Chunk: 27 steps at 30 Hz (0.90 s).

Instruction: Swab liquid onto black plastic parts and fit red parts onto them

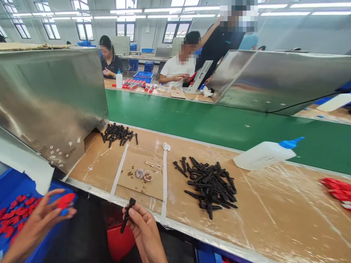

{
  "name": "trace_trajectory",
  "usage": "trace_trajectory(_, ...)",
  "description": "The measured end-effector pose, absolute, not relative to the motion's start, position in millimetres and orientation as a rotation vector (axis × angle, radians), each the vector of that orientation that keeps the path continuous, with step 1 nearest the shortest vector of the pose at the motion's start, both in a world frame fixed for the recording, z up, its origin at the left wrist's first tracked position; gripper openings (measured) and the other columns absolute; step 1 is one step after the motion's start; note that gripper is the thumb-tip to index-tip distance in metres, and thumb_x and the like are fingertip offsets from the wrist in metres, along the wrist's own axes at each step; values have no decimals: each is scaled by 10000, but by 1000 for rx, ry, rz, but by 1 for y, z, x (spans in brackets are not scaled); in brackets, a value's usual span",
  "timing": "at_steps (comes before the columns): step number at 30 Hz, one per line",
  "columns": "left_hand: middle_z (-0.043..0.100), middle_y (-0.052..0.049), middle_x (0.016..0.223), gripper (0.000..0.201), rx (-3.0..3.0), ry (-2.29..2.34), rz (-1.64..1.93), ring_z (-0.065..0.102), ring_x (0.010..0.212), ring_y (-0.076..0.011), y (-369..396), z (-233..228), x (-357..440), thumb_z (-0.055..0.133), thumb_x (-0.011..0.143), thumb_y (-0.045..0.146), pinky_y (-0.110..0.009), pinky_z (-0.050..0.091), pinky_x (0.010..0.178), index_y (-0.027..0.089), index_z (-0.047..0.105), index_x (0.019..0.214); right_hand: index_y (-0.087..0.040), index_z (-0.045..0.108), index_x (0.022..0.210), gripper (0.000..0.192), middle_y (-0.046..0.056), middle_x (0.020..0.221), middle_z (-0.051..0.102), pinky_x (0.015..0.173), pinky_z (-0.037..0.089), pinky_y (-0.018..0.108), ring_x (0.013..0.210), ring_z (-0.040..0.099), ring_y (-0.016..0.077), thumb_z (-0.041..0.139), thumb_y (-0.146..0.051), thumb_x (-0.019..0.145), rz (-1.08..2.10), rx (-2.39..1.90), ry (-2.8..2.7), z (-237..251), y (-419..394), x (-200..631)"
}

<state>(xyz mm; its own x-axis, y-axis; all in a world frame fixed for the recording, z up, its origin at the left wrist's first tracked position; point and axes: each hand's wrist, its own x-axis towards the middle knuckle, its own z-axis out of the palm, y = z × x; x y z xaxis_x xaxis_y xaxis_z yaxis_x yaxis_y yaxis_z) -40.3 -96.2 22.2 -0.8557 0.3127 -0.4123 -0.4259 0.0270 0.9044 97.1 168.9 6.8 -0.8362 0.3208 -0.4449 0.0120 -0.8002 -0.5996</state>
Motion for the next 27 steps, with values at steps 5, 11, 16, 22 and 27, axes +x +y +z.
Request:
trace_trajectory(5,671,-62,1020,172,312,1223,1900,703,892,-248,18,24,-27,603,891,291,-426,532,840,230,521,1029,-167,758,869,229,37,782,733,678,541,196,682,661,116,849,-265,682,2644,-791,-949,11,176,97)
trace_trajectory(11,585,-53,1095,399,627,1100,1832,629,882,-171,54,12,-22,678,832,179,-334,518,792,254,525,1193,-169,748,899,214,43,788,726,670,525,220,682,658,131,803,-303,741,2581,-713,-1031,10,186,109)
trace_trajectory(16,596,-30,923,157,612,1173,1848,609,822,-162,63,11,-19,534,934,311,-296,505,697,224,571,1061,-190,744,858,190,13,743,718,637,499,172,653,627,92,813,-312,730,2518,-765,-1105,3,188,110)
trace_trajectory(22,662,-18,1036,419,467,1444,1884,612,888,-135,70,13,-13,580,916,291,-249,481,752,303,423,1304,-195,742,818,261,26,756,737,660,536,205,707,662,142,846,-371,655,2205,-854,-1355,3,181,101)
trace_trajectory(27,679,-63,1133,306,455,1538,1830,625,940,-160,70,10,-13,634,871,342,-217,469,684,220,602,1151,-198,744,837,247,40,754,737,705,574,273,699,684,177,809,-385,690,2150,-801,-1470,7,179,97)
